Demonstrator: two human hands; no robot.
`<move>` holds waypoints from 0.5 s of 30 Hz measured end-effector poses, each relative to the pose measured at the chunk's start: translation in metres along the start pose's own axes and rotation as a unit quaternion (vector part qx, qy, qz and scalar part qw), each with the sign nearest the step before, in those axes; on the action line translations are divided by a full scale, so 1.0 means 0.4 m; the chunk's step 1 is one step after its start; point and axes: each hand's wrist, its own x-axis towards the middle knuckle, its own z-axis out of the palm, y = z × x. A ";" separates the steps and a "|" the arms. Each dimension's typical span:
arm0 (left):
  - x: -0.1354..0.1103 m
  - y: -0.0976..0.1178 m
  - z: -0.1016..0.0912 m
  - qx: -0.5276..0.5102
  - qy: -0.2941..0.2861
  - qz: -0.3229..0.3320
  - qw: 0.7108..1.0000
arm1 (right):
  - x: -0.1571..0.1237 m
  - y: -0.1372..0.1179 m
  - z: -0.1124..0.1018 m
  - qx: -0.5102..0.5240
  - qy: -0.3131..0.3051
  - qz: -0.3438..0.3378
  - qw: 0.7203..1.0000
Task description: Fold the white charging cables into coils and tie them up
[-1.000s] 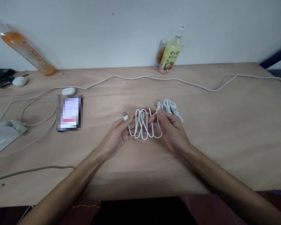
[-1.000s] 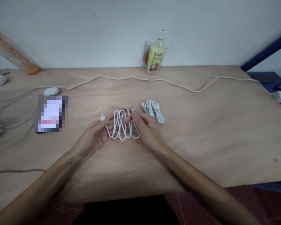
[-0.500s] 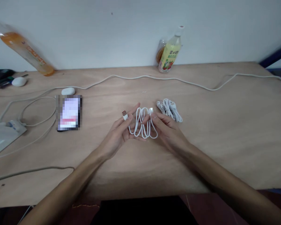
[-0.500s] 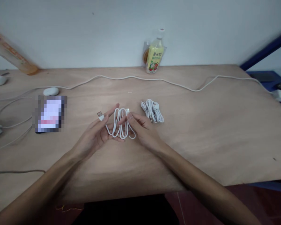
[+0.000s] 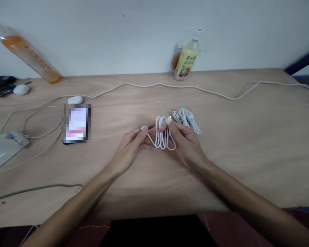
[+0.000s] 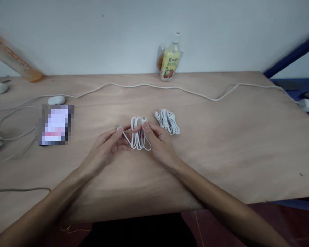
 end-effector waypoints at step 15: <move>-0.005 0.019 0.007 0.070 0.077 0.067 0.992 | -0.002 0.010 -0.002 -0.026 -0.029 -0.038 0.999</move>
